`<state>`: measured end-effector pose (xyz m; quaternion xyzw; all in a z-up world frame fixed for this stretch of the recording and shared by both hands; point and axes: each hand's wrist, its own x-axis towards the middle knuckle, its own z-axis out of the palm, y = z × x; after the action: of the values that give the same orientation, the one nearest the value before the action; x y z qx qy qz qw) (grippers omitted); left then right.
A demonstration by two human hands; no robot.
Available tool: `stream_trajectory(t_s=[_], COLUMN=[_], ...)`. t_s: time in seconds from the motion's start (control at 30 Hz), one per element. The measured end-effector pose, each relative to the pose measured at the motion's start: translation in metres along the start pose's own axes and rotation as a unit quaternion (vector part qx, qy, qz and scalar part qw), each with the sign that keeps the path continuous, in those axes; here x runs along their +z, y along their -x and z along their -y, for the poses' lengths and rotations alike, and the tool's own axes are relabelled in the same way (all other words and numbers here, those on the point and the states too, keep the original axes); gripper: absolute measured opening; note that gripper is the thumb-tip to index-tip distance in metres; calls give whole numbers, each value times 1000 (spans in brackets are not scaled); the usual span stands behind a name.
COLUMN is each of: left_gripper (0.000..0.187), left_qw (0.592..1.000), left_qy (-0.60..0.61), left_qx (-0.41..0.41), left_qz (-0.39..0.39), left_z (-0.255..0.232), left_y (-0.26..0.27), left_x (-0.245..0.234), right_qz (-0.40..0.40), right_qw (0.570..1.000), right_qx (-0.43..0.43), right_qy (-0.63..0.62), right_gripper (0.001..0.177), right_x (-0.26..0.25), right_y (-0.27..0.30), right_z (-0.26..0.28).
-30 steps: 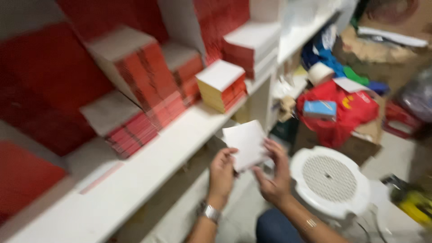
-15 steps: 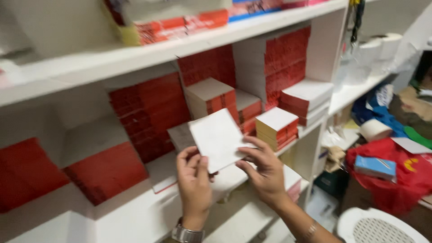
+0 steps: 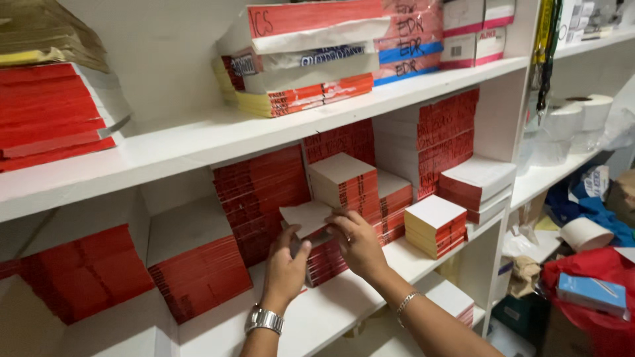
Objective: The person repeatedly picks up small stacks of red and white notepads from a white shelf, aligns them, and places them back into a neat pile. The person handles the notepads by hand, organizing them into uniform stacks on the shelf.
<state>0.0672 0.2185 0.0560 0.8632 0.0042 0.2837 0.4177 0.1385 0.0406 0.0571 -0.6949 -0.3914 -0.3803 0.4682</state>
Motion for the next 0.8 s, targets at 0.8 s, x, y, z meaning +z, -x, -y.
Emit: stream_trajectory(t_s=[0.8], left_gripper=[21], left_qw=[987], left_qy=[-15], left_qx=[89], left_qz=[-130], left_z=[9], left_y=[26], left_x=[8], right_qz=[48], right_qw=[992], right_qx=[-60], right_qy=[104], right_gripper=[20], right_x=[0], right_y=[21], right_z=[-21])
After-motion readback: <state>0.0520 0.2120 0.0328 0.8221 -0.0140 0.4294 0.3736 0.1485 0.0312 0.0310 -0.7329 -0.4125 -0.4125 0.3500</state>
